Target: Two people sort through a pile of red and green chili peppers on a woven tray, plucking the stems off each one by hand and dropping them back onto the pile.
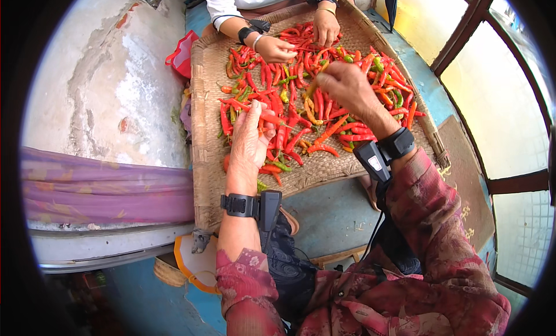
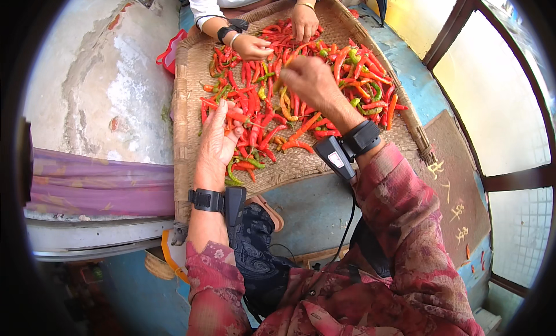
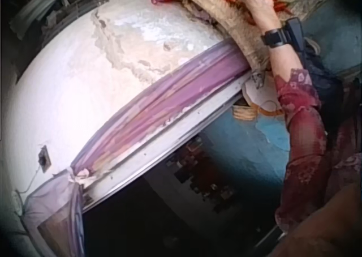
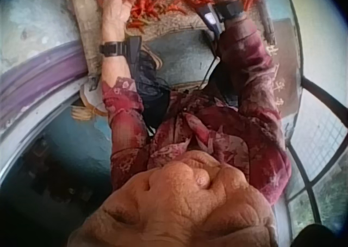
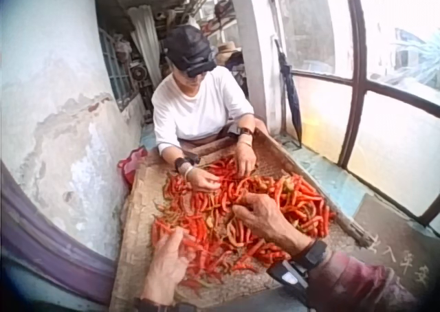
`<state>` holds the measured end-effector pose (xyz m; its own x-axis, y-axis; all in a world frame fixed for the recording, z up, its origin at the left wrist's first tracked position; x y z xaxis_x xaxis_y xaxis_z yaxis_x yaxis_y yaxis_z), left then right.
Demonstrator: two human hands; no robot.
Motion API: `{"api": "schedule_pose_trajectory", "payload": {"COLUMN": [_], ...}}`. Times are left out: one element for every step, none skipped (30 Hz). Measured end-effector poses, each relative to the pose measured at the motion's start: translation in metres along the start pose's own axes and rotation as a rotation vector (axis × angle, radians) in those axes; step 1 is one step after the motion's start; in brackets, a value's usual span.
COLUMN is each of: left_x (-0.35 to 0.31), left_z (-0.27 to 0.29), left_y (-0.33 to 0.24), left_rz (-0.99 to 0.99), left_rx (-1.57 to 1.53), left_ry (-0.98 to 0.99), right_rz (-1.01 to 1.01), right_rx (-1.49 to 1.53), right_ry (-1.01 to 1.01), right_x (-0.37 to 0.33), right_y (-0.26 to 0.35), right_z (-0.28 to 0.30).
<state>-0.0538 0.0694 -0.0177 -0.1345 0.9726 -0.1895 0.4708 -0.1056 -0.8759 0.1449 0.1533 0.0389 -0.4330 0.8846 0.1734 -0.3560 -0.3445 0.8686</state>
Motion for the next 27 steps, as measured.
{"api": "schedule_pose_trajectory", "payload": {"left_x": [0.0,0.0,0.0,0.0,0.0,0.0,-0.001,0.0,0.0,0.0,0.001,0.001,0.001,0.001,0.001,0.0,0.0,0.002,0.001,0.0,0.0,0.001,0.002,0.002,0.002,0.003,0.003], "left_z": [-0.005,-0.006,-0.011,-0.012,-0.013,-0.012,-0.013,-0.014,-0.016,-0.02,-0.021,-0.02,-0.019,-0.018,-0.017,-0.018,-0.019,-0.017,-0.012,-0.007,-0.003,-0.004,-0.005,-0.005,-0.009,-0.014,-0.018], "left_y": [-0.001,-0.002,-0.002,-0.002,-0.002,-0.001,-0.001,0.0,0.002,0.003,0.003,0.004,0.005,0.006,0.007,0.006,0.005,0.006,0.004,0.002,0.001,0.001,0.001,0.002,0.002,0.003,0.002], "left_rz": [-0.02,-0.021,-0.021,-0.02,-0.021,-0.021,-0.021,-0.018,-0.014,-0.016,-0.017,-0.015,0.022,0.059,0.059,0.05,0.041,0.042,0.025,0.008,0.005,0.009,0.014,0.012,-0.001,-0.014,-0.023], "left_rx": [-0.042,-0.042,-0.056,-0.07,-0.052,-0.05,-0.015,0.017,0.016,0.043,0.07,0.07,0.084,0.096,0.097,0.034,-0.03,-0.031,-0.02,-0.008,-0.007,0.051,0.11,0.108,0.124,0.139,0.176], "left_ry": [0.049,0.051,0.1,0.143,0.176,0.173,0.153,0.134,0.134,0.114,0.094,0.097,0.118,0.139,0.139,0.138,0.137,0.139,0.126,0.113,0.107,0.136,0.165,0.164,0.17,0.177,0.175], "right_rz": [-0.01,-0.019,-0.018,-0.019,0.037,0.094,0.254,0.299,0.233,0.244,0.238,0.23,0.231,0.182,0.133,0.132,0.151,0.171,0.131,0.135,0.096,0.051,0.069,0.086,0.074,0.353,0.361], "right_rx": [0.026,0.052,-0.022,-0.02,-0.002,0.016,0.0,-0.04,-0.107,-0.141,-0.201,-0.26,-0.259,-0.263,-0.268,-0.269,-0.244,-0.22,-0.199,-0.196,-0.172,-0.154,-0.078,-0.001,-0.13,-0.711,-0.745], "right_ry": [-0.169,-0.339,-0.356,-0.354,-0.283,-0.213,-0.09,0.063,0.157,0.175,0.174,0.174,0.173,0.204,0.236,0.235,0.305,0.375,0.414,0.418,0.393,0.364,0.192,0.02,-0.174,-0.485,-0.491], "right_x": [0.003,0.003,0.006,0.003,0.0,-0.002,-0.003,-0.009,-0.017,-0.021,-0.025,-0.027,-0.027,-0.025,-0.024,-0.022,-0.021,-0.02,-0.018,-0.013,-0.007,-0.001,0.005,0.007,0.006,-0.004,-0.005], "right_y": [-0.004,-0.008,-0.01,-0.008,-0.002,0.005,0.011,0.02,0.021,0.022,0.022,0.02,0.022,0.02,0.017,0.015,0.012,0.01,0.008,0.008,0.005,0.0,-0.001,-0.003,-0.005,0.02,0.016], "right_z": [0.015,0.029,0.035,0.029,0.016,0.002,-0.018,-0.037,-0.053,-0.062,-0.066,-0.068,-0.067,-0.066,-0.066,-0.062,-0.062,-0.062,-0.062,-0.058,-0.051,-0.042,-0.025,-0.009,0.008,0.019,0.021]}}
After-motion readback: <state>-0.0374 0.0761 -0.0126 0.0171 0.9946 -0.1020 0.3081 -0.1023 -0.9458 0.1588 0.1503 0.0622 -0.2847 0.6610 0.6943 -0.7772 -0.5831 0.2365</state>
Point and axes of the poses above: each hand's wrist, its own x-axis towards the middle knuckle, its own z-axis out of the back of the hand, y = z × x, the point moved 7 cm from there along x, towards the middle knuckle, and after that the axes turned 6 degrees about y, right-handed, at the moved point
